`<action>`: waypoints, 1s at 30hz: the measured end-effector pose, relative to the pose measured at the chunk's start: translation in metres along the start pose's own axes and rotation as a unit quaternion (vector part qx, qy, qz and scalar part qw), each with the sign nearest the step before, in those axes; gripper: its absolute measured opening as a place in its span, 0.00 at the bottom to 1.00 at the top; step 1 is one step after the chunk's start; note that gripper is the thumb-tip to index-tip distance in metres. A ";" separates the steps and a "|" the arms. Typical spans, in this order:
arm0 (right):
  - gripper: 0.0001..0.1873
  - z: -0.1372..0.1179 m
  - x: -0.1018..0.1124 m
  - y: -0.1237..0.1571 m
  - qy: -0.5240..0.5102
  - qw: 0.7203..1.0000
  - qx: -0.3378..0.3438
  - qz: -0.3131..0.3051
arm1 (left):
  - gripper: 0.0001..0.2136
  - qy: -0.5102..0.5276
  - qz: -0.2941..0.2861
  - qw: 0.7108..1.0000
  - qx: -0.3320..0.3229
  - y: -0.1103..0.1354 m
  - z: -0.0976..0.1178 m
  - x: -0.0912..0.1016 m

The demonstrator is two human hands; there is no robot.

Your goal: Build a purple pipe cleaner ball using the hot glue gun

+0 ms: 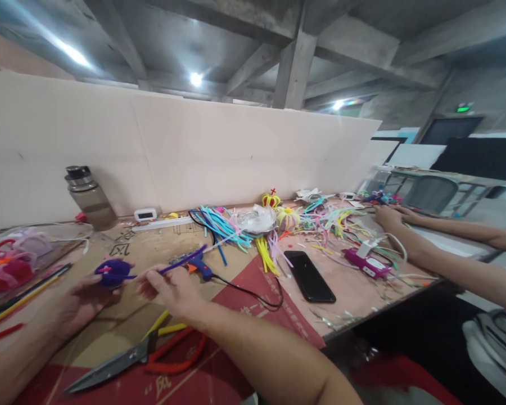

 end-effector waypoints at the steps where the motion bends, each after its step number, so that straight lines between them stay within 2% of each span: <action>1: 0.26 0.001 0.002 0.000 0.011 1.000 0.006 0.017 | 0.22 -0.006 -0.003 1.000 -0.005 0.000 0.001 -0.001; 4: 0.27 0.003 0.007 -0.002 0.049 0.997 0.020 0.059 | 0.20 -0.018 -0.007 1.000 -0.022 0.002 0.002 -0.004; 9: 0.24 -0.001 0.015 -0.003 0.188 0.970 0.108 0.108 | 0.18 -0.025 -0.004 0.999 -0.030 0.003 0.002 -0.006; 14: 0.21 0.003 0.019 -0.002 0.179 0.972 0.118 0.092 | 0.18 -0.005 -0.028 0.999 -0.041 0.003 0.001 -0.007; 16: 0.18 0.001 0.020 -0.001 0.188 0.970 0.130 0.085 | 0.18 -0.002 -0.015 0.999 -0.043 0.002 0.001 -0.005; 22: 0.12 -0.007 0.011 0.002 0.201 0.967 0.157 -0.006 | 0.18 0.004 -0.036 0.998 -0.043 0.002 -0.001 -0.005; 27: 0.07 -0.016 0.005 0.008 0.250 0.941 0.221 -0.053 | 0.18 0.005 -0.037 0.999 -0.034 0.004 -0.003 -0.006; 30: 0.04 -0.024 0.002 0.015 0.265 0.921 0.276 -0.069 | 0.17 0.010 -0.058 0.998 -0.031 0.005 -0.004 -0.008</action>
Point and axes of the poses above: each hand's wrist, its own y-axis away from the middle knuckle, its own x-axis out of the back of the hand, z = x × y, the point moved 4 cm from there along -y, towards the middle knuckle, and after that the axes turned 4 degrees about -y, right-handed, at the moved point
